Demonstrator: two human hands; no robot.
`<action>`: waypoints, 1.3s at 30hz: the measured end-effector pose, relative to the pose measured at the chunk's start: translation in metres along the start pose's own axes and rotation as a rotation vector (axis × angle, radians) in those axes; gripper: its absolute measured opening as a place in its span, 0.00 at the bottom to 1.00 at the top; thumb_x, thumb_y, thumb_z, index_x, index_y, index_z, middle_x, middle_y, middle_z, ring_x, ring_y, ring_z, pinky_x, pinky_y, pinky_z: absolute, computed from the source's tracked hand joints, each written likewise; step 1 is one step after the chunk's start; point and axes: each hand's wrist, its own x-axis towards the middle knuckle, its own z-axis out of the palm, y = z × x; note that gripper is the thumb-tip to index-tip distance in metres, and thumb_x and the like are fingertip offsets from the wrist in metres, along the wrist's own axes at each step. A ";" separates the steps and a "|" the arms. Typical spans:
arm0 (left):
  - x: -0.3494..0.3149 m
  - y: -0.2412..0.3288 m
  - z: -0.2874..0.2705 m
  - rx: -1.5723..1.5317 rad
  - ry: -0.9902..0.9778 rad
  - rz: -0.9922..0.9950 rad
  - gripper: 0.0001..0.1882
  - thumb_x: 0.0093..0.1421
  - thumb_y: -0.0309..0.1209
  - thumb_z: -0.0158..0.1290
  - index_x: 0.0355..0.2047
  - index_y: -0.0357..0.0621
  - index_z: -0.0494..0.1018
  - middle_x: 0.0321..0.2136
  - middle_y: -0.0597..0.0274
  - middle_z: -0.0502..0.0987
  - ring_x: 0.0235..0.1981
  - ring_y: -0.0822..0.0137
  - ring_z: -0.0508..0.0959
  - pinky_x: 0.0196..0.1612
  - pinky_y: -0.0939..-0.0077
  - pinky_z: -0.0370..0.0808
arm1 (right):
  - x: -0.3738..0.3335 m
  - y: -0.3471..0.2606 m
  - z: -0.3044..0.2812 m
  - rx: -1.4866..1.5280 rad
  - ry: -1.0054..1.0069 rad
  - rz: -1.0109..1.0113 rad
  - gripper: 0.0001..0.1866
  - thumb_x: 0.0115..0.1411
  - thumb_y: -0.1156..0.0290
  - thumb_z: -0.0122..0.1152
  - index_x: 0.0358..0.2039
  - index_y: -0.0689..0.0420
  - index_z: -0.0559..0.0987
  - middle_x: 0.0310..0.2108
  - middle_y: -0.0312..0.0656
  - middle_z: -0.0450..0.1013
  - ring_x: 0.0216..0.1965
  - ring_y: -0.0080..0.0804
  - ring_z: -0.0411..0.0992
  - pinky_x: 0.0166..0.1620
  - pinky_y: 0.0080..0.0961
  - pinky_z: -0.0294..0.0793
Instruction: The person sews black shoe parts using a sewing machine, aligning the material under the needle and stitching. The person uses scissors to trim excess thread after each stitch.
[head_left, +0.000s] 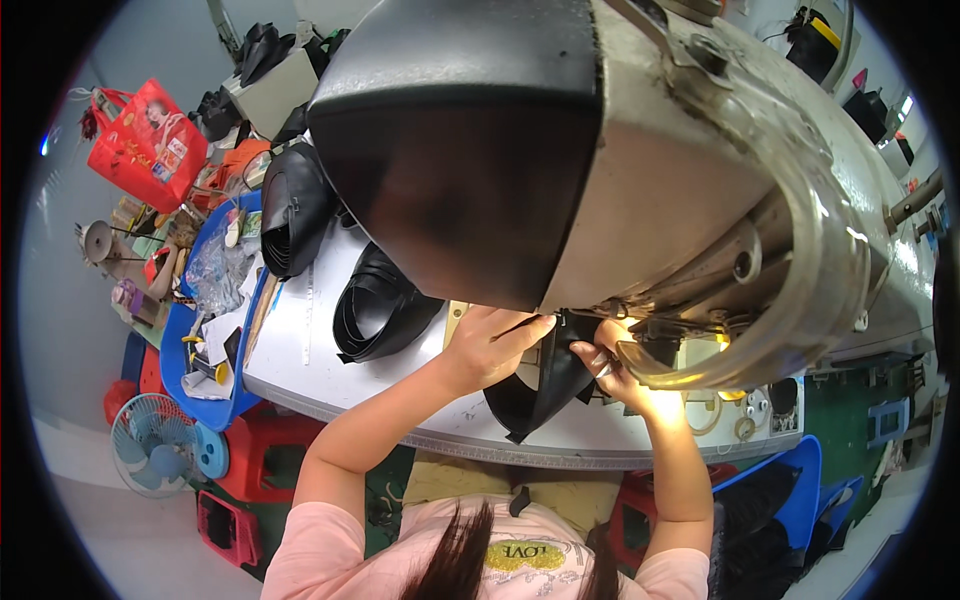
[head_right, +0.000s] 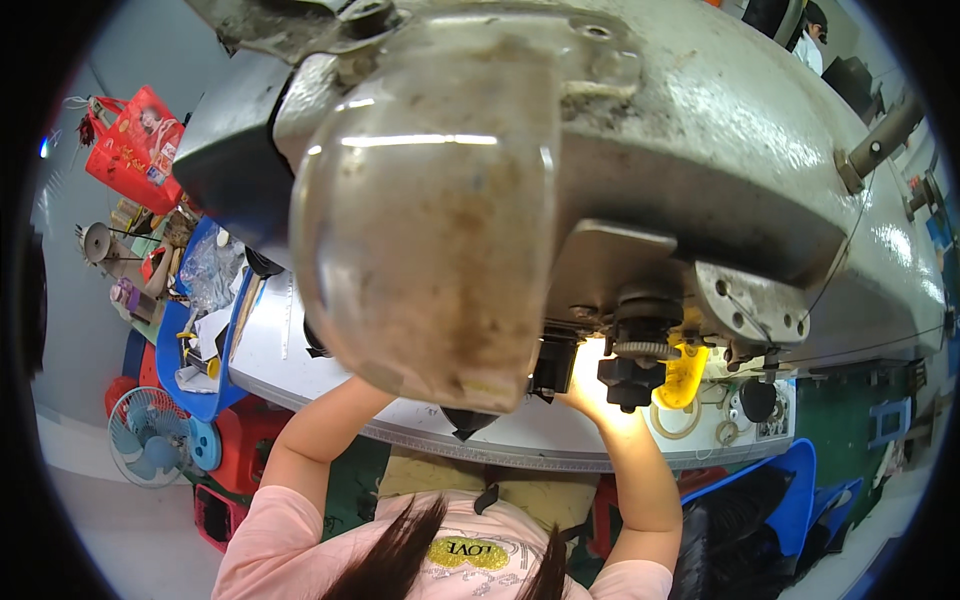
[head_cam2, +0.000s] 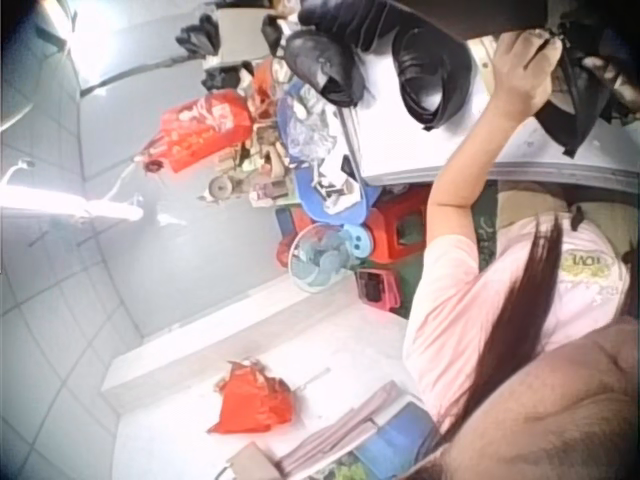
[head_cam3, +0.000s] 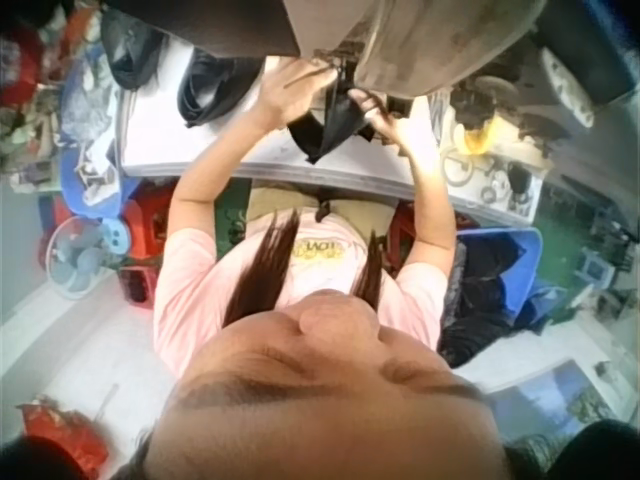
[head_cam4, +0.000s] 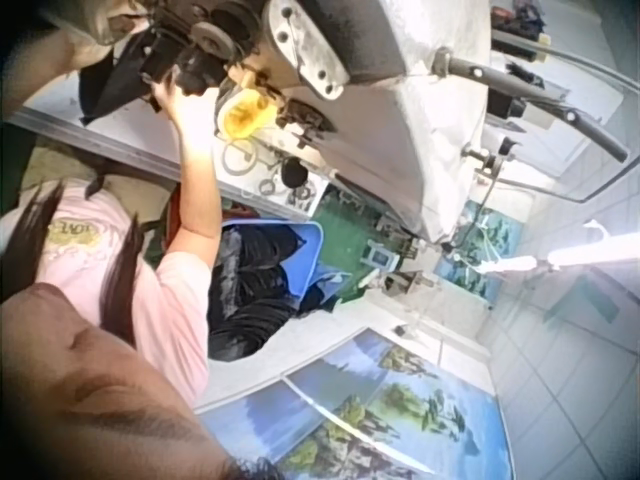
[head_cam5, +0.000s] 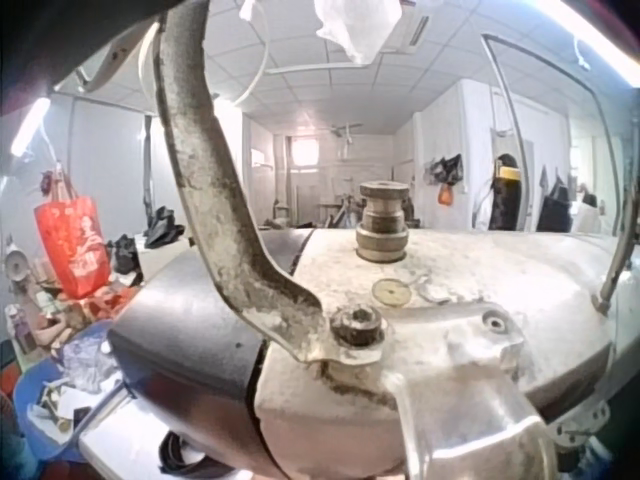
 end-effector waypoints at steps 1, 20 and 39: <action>0.000 0.000 0.000 -0.004 0.001 -0.008 0.10 0.42 0.20 0.56 0.28 0.38 0.74 0.35 0.56 0.73 0.35 0.59 0.73 0.36 0.69 0.70 | 0.001 0.001 -0.001 -0.005 -0.011 0.006 0.15 0.45 0.64 0.64 0.16 0.55 0.66 0.12 0.39 0.60 0.14 0.33 0.61 0.19 0.27 0.60; -0.005 -0.001 0.018 -0.174 0.201 -0.160 0.11 0.40 0.11 0.51 0.24 0.37 0.73 0.27 0.56 0.74 0.28 0.60 0.74 0.31 0.73 0.70 | 0.008 0.000 -0.001 -0.050 0.022 0.029 0.15 0.47 0.62 0.64 0.16 0.54 0.68 0.09 0.37 0.59 0.11 0.31 0.60 0.18 0.25 0.60; -0.013 -0.008 0.030 -0.160 0.276 -0.303 0.10 0.38 0.10 0.49 0.20 0.36 0.71 0.21 0.58 0.75 0.22 0.63 0.75 0.25 0.76 0.69 | -0.053 -0.007 -0.055 -0.011 -0.011 0.081 0.03 0.52 0.75 0.55 0.26 0.59 0.76 0.24 0.39 0.73 0.28 0.36 0.71 0.35 0.29 0.69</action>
